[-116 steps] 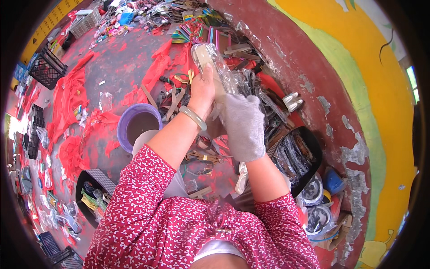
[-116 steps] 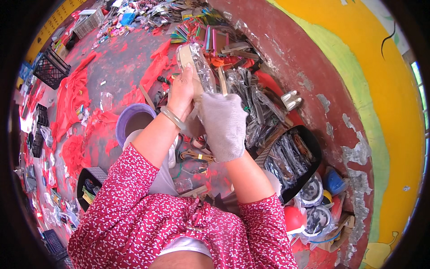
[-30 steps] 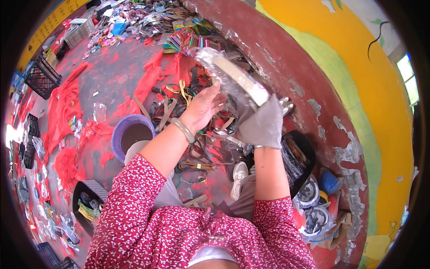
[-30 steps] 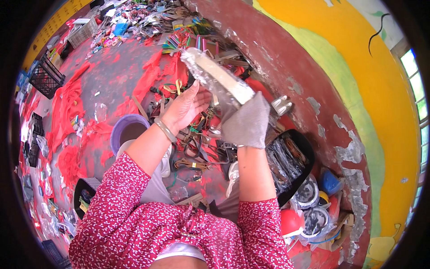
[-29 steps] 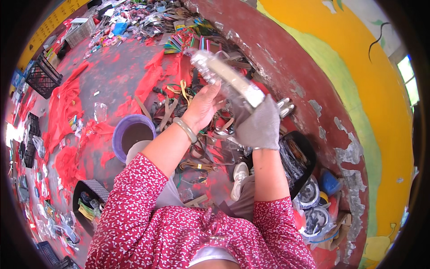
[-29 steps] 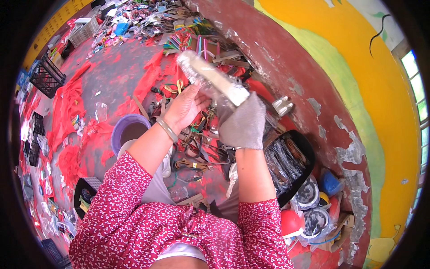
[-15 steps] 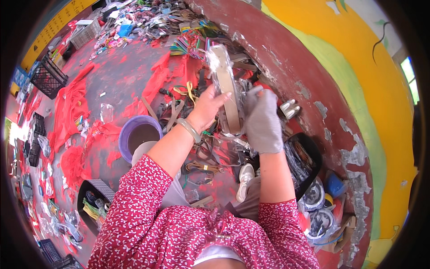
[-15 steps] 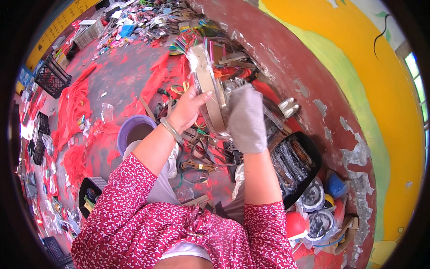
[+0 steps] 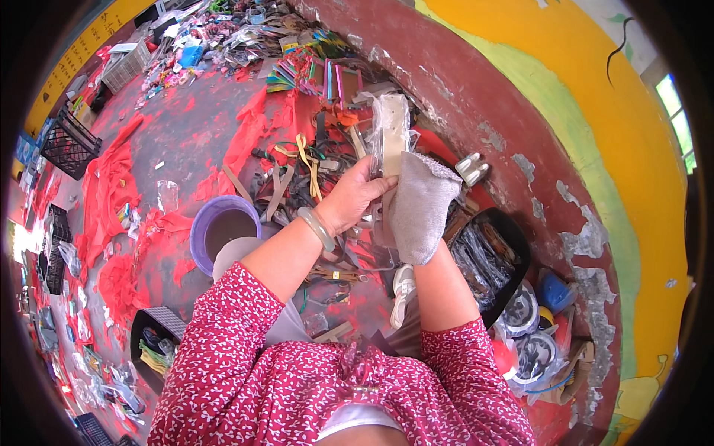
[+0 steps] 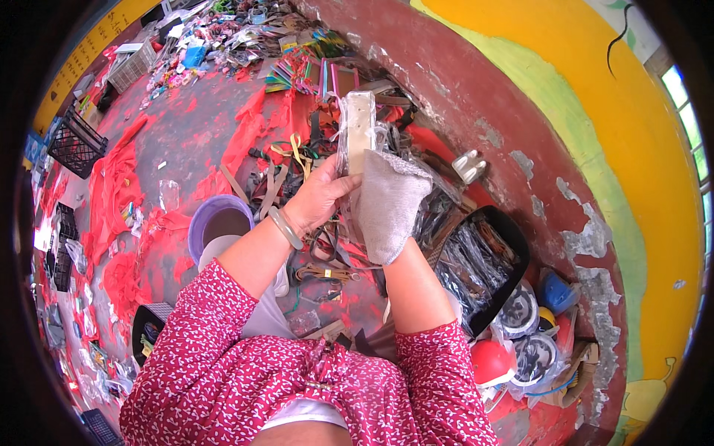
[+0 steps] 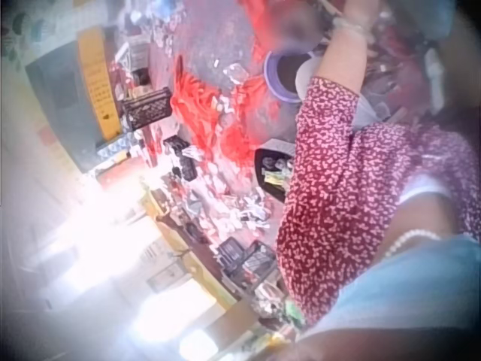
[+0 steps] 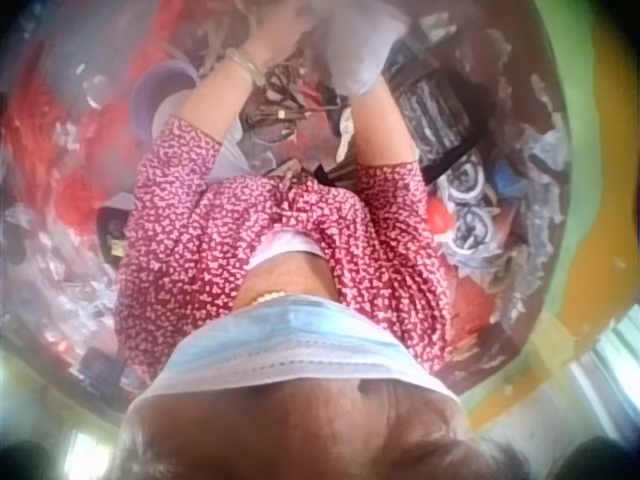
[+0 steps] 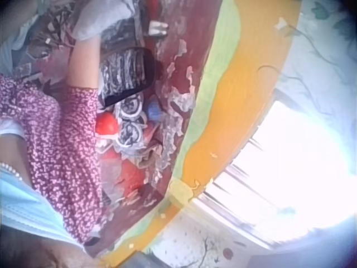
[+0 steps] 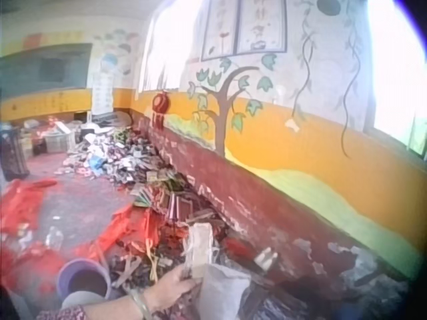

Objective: The person wipes long rectangular objects with a cloth while sitting on the floor.

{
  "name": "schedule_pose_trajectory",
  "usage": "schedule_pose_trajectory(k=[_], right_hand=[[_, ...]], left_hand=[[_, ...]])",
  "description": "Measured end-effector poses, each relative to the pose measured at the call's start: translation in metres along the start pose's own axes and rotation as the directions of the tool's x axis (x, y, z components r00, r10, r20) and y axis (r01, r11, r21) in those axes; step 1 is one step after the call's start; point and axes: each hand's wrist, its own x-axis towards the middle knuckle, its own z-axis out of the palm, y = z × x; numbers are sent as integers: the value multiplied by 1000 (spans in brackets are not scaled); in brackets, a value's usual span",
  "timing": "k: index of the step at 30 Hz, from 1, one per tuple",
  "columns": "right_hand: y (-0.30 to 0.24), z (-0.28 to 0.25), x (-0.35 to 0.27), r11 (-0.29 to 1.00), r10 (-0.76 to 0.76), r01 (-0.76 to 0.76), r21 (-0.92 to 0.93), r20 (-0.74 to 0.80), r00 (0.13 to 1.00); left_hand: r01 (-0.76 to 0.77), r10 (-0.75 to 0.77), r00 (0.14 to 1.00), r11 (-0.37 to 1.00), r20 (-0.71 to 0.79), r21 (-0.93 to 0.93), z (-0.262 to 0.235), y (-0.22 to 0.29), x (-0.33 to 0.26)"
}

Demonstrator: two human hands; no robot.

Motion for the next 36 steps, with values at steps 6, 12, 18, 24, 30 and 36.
schedule_pose_trajectory(k=[6,12,18,24,30,36], right_hand=[[-2,-41,18,991,109,-108,-76,18,994],[29,-42,35,-567,656,-255,784,616,435],[23,-17,27,-532,302,-263,805,471,829],[24,-2,11,66,500,-334,940,258,827],[44,12,9,-3,617,-444,896,351,704],[24,-31,20,-158,380,-347,924,381,843]], left_hand=[[-22,20,1000,986,-15,-163,-6,3,-1],[3,-16,997,988,78,156,-16,12,-4],[42,-128,959,946,253,320,-5,-12,-5],[55,-143,954,948,264,312,7,-33,-11],[-12,-221,918,814,329,580,6,-16,-4],[-55,-130,966,743,224,667,-13,-18,-3]])
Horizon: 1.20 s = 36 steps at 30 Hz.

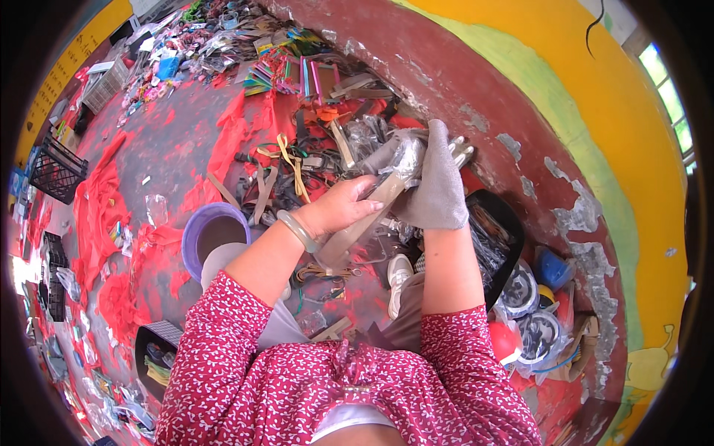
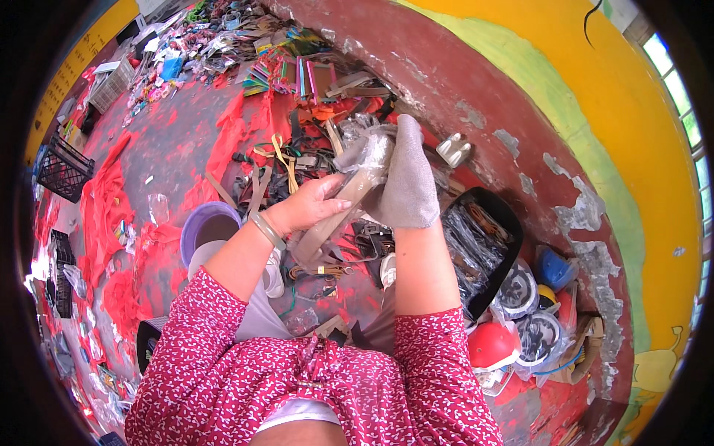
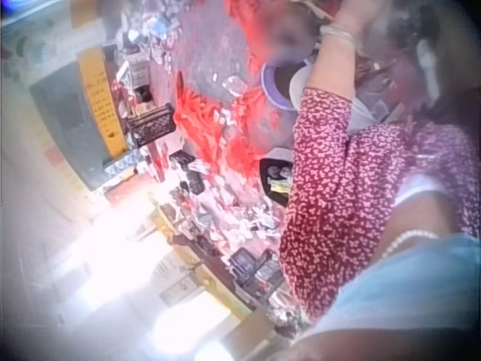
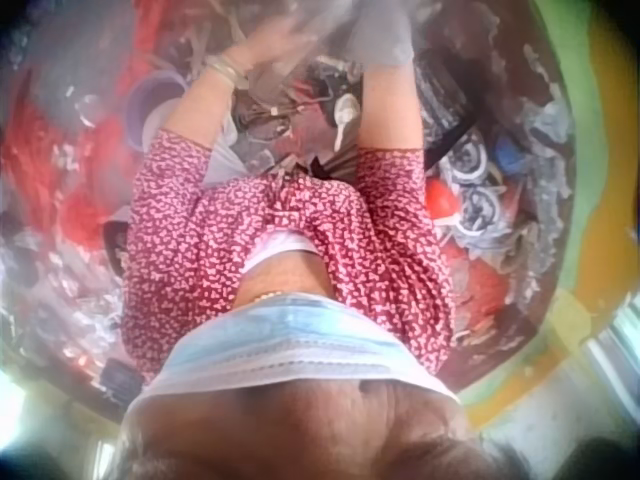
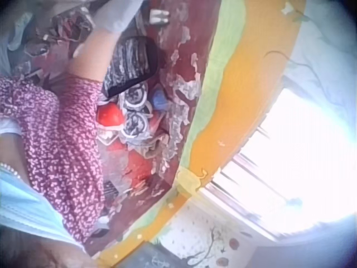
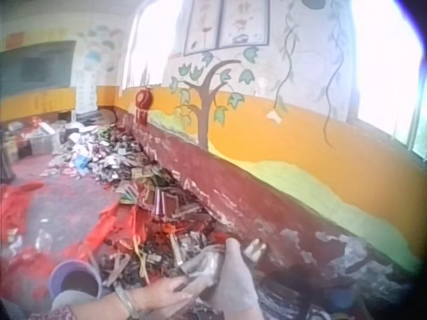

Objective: The person wipes long rectangular objects with a cloth while sitting on the floor.

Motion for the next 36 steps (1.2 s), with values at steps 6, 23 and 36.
schedule_pose_trajectory(k=[6,23,36], right_hand=[[12,-30,16,180,-451,725,-665,599,662],[32,-34,14,995,32,-55,-81,-265,964],[33,-7,18,454,-428,414,-789,214,878]], left_hand=[[17,39,995,849,-95,529,-4,10,-4],[-19,27,1000,921,-16,389,-2,12,-3],[21,-16,1000,944,18,-331,12,9,3]])
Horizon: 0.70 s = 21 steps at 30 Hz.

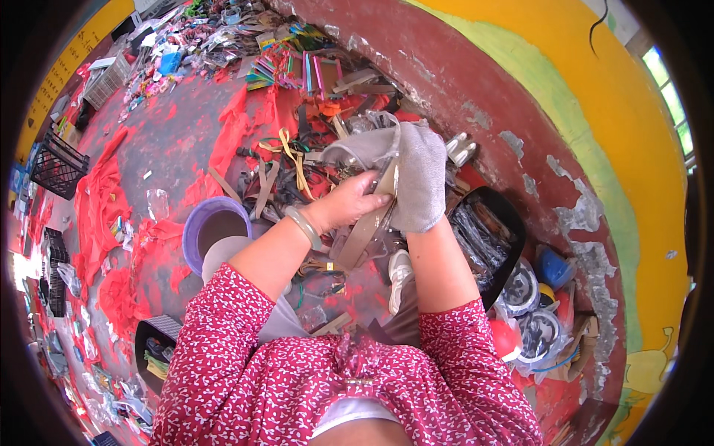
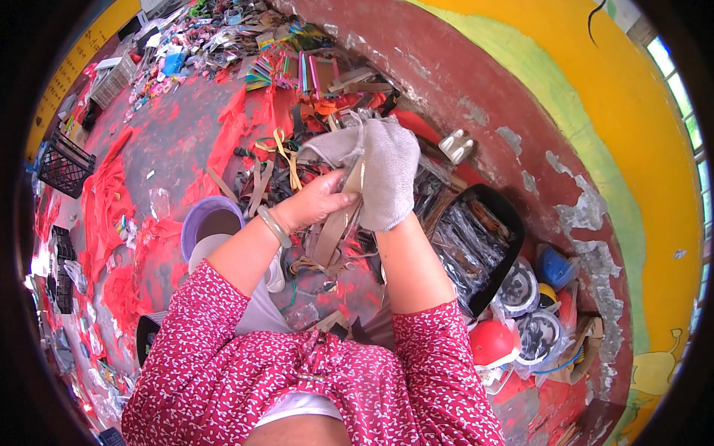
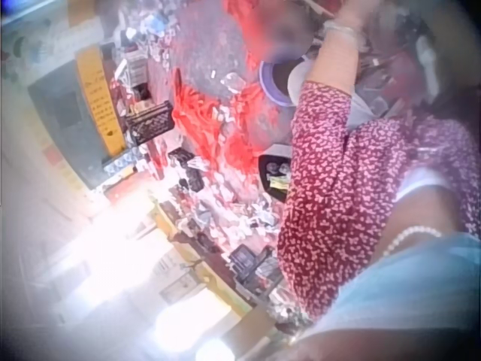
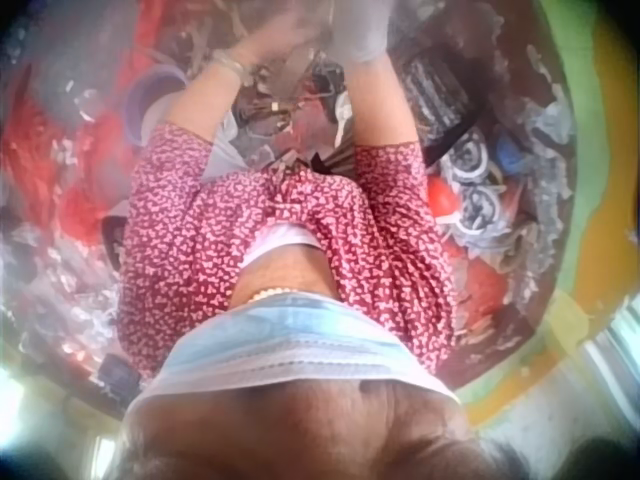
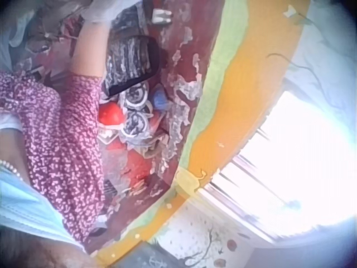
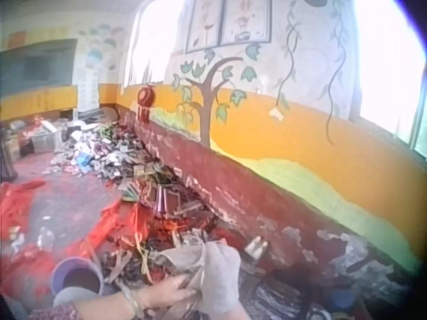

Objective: The person wipes long rectangular objects with a cloth while sitting on the floor.

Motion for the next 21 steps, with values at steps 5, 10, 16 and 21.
schedule_pose_trajectory(k=[5,10,16,21], right_hand=[[5,-1,-5,389,690,-525,757,138,711],[-26,-14,7,-191,605,-530,826,524,599],[22,18,-7,302,489,-640,706,461,740],[-17,21,-22,954,-247,300,-15,529,812]], left_hand=[[113,-113,994,994,9,-9,-2,-4,1],[40,-129,983,848,-132,-528,-16,5,-3],[-203,-76,926,726,-369,-658,-26,20,1],[-221,45,840,938,-541,-266,-30,-1,8]])
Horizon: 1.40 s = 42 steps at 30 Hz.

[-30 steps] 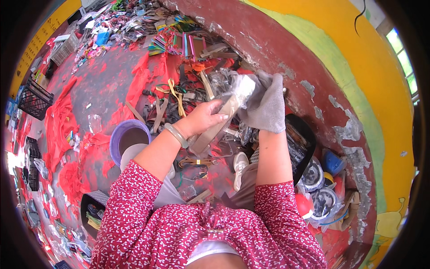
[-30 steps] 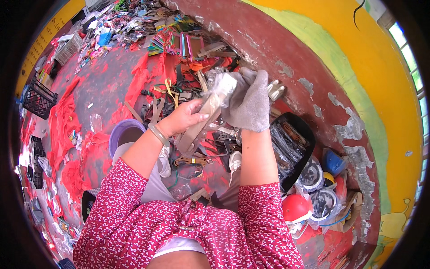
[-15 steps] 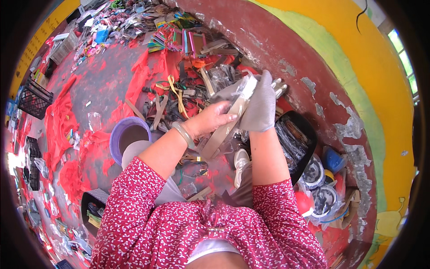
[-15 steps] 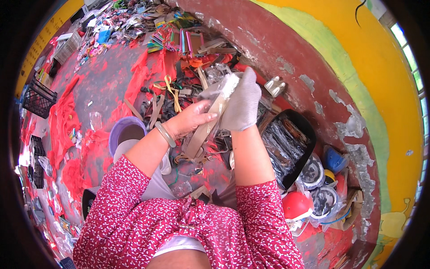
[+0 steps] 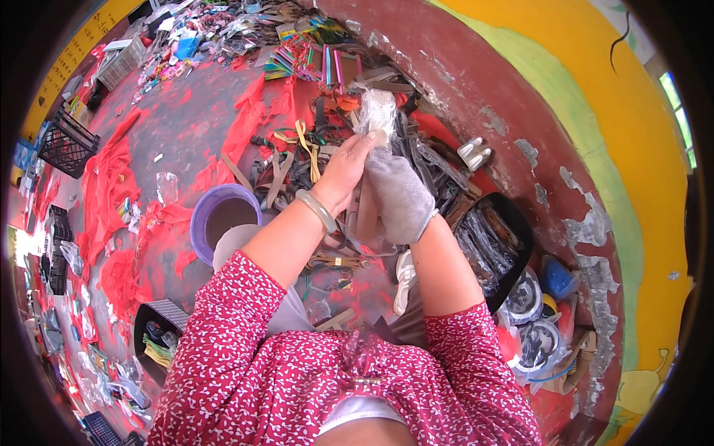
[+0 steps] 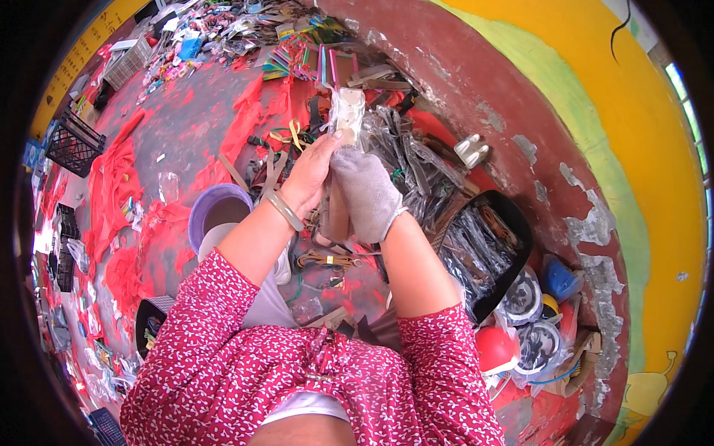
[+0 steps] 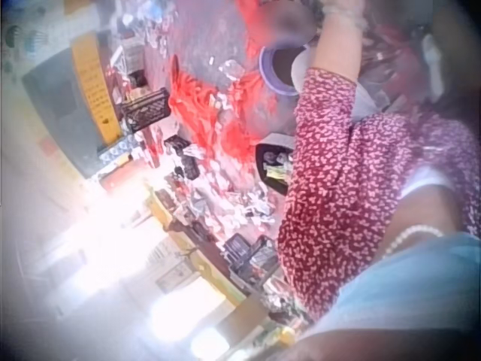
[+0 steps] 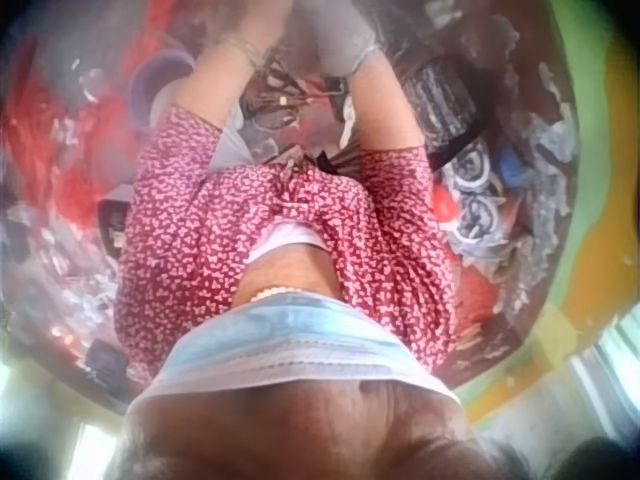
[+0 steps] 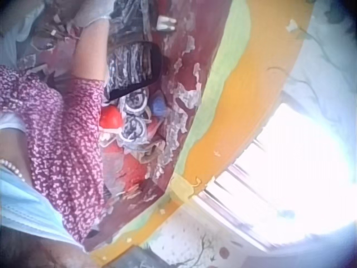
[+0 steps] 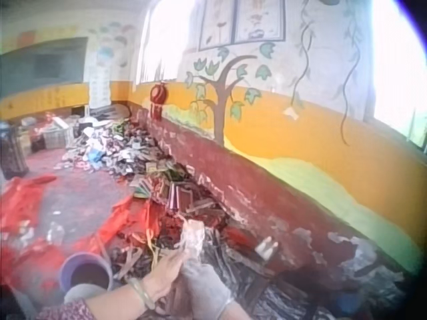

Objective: The person wipes long rectangular objects with a cloth while sitting on the floor.

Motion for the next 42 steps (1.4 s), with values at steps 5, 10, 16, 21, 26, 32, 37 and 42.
schedule_pose_trajectory(k=[5,10,16,21,26,32,37,42], right_hand=[[-15,-14,0,998,7,-20,61,210,978],[-22,7,3,869,205,-292,400,246,947],[-27,4,11,770,333,-441,460,299,894],[-33,2,14,739,362,-482,472,325,874],[-40,-2,12,718,388,-521,463,356,850],[-53,-7,16,622,455,-635,459,447,770],[-55,-4,16,647,494,-671,361,471,730],[-26,5,7,946,-317,305,107,118,941]], left_hand=[[135,-135,991,991,13,-4,-1,28,0],[178,-172,973,984,154,-28,-5,33,2],[28,-31,990,999,138,20,-1,34,1],[-66,65,998,991,-12,-115,-5,43,1],[-104,87,990,980,-108,-168,-7,45,2],[-187,154,965,972,-213,-142,-37,57,16],[-211,68,914,921,-400,-326,-65,85,23],[-183,58,964,854,-260,-487,-60,89,17]])
